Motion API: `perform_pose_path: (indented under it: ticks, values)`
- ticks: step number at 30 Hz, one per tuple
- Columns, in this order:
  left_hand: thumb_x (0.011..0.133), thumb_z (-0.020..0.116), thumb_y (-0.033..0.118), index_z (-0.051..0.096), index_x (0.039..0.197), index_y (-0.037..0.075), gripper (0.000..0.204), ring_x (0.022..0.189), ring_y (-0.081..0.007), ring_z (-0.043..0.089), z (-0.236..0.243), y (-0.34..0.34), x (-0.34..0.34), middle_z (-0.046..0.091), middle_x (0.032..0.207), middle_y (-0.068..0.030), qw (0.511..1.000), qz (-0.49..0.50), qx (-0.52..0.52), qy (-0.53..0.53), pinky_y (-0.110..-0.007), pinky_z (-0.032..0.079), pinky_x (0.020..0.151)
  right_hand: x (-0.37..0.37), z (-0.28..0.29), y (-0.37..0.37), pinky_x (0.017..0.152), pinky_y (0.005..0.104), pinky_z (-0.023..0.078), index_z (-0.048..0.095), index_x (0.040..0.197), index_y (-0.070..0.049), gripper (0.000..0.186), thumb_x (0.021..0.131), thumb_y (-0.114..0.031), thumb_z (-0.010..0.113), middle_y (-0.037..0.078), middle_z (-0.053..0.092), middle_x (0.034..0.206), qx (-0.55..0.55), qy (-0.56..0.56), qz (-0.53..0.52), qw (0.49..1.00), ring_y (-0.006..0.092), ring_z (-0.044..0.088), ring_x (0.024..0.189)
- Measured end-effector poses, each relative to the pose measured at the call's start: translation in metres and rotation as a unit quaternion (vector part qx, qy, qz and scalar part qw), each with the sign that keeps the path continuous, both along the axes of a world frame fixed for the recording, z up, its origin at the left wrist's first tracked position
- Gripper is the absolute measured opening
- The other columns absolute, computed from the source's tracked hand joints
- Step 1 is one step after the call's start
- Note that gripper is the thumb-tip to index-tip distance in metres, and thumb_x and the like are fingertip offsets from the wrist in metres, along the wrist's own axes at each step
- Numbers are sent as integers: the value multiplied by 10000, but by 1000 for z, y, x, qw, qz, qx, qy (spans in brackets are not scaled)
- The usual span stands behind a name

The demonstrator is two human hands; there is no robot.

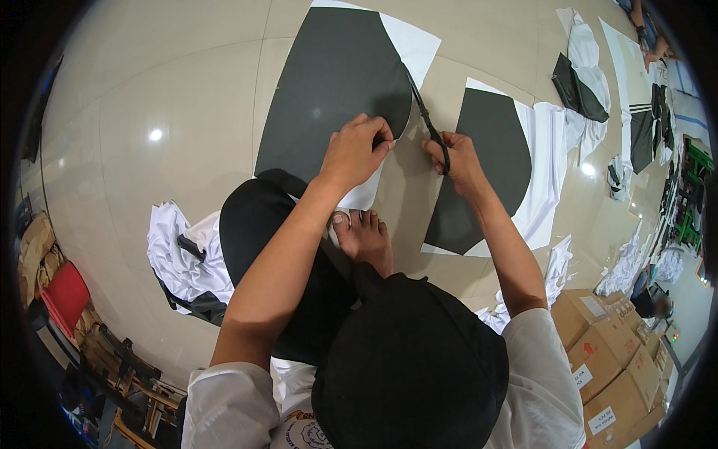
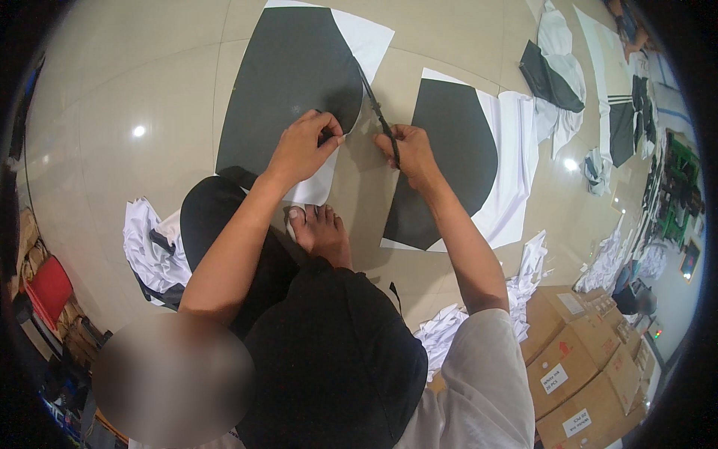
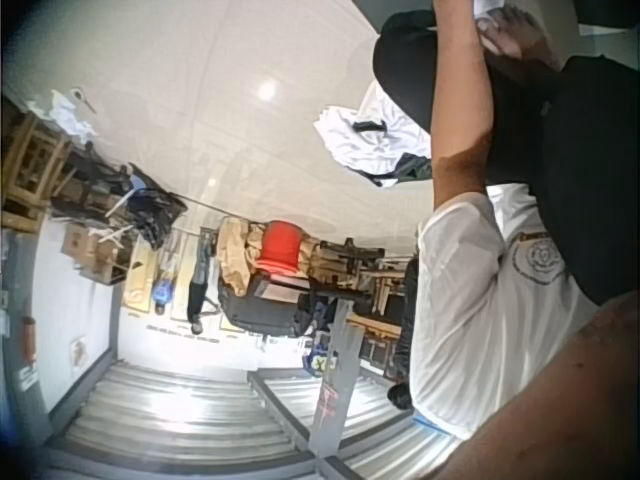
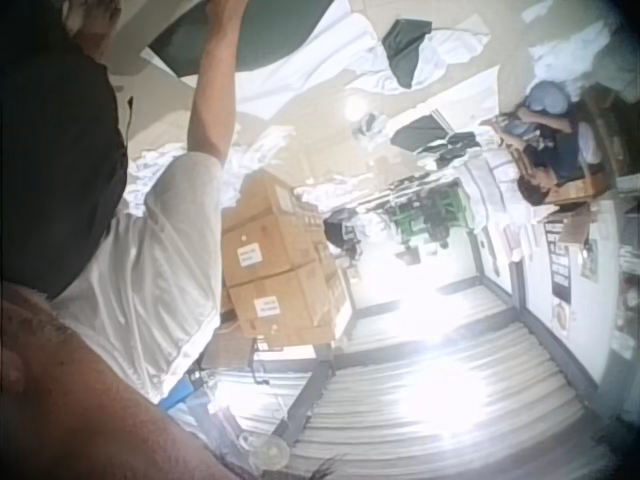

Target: The person sits on the floor and uses scissors to cut a dark green fabric piece along a white paper template. The person holds the fabric steady with one hand while cutting with the other, following the template's curved outline.

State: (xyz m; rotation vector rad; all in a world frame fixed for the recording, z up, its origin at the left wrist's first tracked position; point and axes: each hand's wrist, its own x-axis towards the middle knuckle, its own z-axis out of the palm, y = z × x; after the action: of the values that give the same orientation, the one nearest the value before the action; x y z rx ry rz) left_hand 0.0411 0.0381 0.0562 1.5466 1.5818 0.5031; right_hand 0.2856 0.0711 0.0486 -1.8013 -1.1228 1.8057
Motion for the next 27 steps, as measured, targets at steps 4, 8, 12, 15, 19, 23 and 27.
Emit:
perform_pose_path:
  ticks: [4,8,12,15,19,23,27]
  values:
    - [956,761,230,715,1045,107,158,944,-304,711,-1,0,-1,687,1042,-90,1000,-3,2,-1,-457,561,876,2,1,2,510,270,361,684,784,-17,275,869,-239,822,-5,568,628,3,-10,15,1000,82,493,533]
    - [955,764,227,715,1047,105,160,950,-307,711,0,0,-1,687,1042,-88,1000,-4,-5,-4,-460,560,880,-1,2,6,513,272,359,672,786,-33,293,866,-270,825,-8,563,628,-8,3,1,1000,89,495,529]
    - [953,767,224,717,1046,102,161,948,-311,705,-1,0,0,685,1041,-94,1000,-3,2,0,-460,558,883,-3,-2,14,513,271,349,657,786,-51,303,867,-286,830,-8,565,636,-4,1,7,1000,93,499,529]
    - [952,766,225,718,1046,100,163,946,-314,701,-1,0,0,682,1039,-100,1000,-1,-1,0,-460,556,882,-6,-1,18,513,273,347,653,772,-56,308,869,-287,833,-6,569,644,-10,2,8,1000,92,499,533]
    - [952,763,224,719,1046,98,163,948,-316,699,1,0,0,679,1036,-103,1000,-2,0,-1,-464,554,876,-7,-1,20,513,274,344,653,762,-58,311,867,-287,836,-3,572,645,-8,16,6,1000,93,499,533]
    - [950,760,224,719,1044,97,163,948,-316,698,1,0,0,676,1027,-102,1000,1,2,2,-465,553,873,-6,-3,22,501,276,337,670,773,-44,295,863,-272,834,-2,570,639,-8,11,5,1000,91,492,522]
    - [946,761,220,719,1041,98,160,945,-314,697,0,1,0,673,1018,-102,1000,-1,0,0,-463,552,869,-5,-3,22,490,276,334,683,783,-23,260,857,-230,821,1,568,632,0,16,7,1000,90,487,512]
